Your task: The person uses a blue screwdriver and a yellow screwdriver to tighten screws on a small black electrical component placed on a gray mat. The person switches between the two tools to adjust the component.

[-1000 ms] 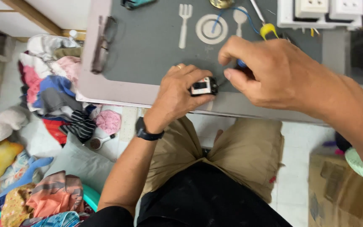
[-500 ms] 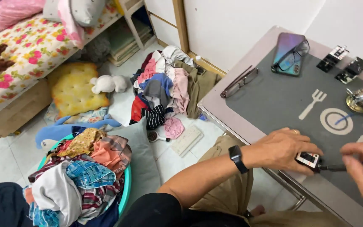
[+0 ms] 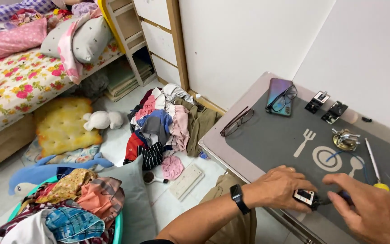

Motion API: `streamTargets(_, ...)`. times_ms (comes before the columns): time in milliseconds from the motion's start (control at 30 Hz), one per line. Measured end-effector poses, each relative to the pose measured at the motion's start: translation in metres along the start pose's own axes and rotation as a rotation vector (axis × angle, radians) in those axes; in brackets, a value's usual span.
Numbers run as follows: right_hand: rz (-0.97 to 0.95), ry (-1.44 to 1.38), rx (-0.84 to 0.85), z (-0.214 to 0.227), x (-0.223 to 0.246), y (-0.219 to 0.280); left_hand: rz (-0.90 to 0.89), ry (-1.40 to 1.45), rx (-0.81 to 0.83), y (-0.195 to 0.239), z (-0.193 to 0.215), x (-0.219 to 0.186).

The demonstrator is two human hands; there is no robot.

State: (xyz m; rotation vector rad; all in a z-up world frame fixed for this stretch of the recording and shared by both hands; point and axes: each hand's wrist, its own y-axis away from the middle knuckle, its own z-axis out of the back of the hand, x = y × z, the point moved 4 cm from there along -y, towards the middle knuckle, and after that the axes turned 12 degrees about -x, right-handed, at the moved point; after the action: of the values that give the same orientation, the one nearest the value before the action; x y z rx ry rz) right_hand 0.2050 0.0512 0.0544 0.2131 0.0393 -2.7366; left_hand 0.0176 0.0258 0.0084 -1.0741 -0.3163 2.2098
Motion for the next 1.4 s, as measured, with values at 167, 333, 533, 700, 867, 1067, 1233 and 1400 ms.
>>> streamTargets(167,-0.356,-0.733,-0.408,0.045,0.056,0.025,0.009,-0.011,-0.002,0.0,0.002,-0.003)
streamTargets(333,-0.535,-1.672,-0.889,0.012,0.063,0.016,-0.072,-0.013,-0.09,-0.006,-0.009,0.016)
streamTargets(533,-0.336,-1.795,-0.788,0.037,0.066,0.018,-0.232,0.179,-0.124,-0.006,0.002,-0.004)
streamTargets(700,-0.057,-1.864,-0.71,0.042,0.063,0.019,-0.127,-0.047,-0.118,-0.007,0.004,-0.004)
streamTargets(867,-0.035,-1.78,-0.64,0.053,0.065,0.013,-0.155,-0.025,-0.106,-0.006,0.004,-0.006)
streamTargets(1067,0.001,-0.427,-0.85,0.065,0.058,0.021,-0.162,-0.038,-0.119,-0.006,0.003,-0.006)
streamTargets(1233,0.028,-0.549,-0.271,0.092,0.049,0.029,-0.168,-0.032,-0.114,-0.008,0.004,-0.007)
streamTargets(1400,0.068,-0.246,-0.469,0.08,0.044,0.042,-0.164,-0.001,-0.101,-0.008,0.006,-0.01)
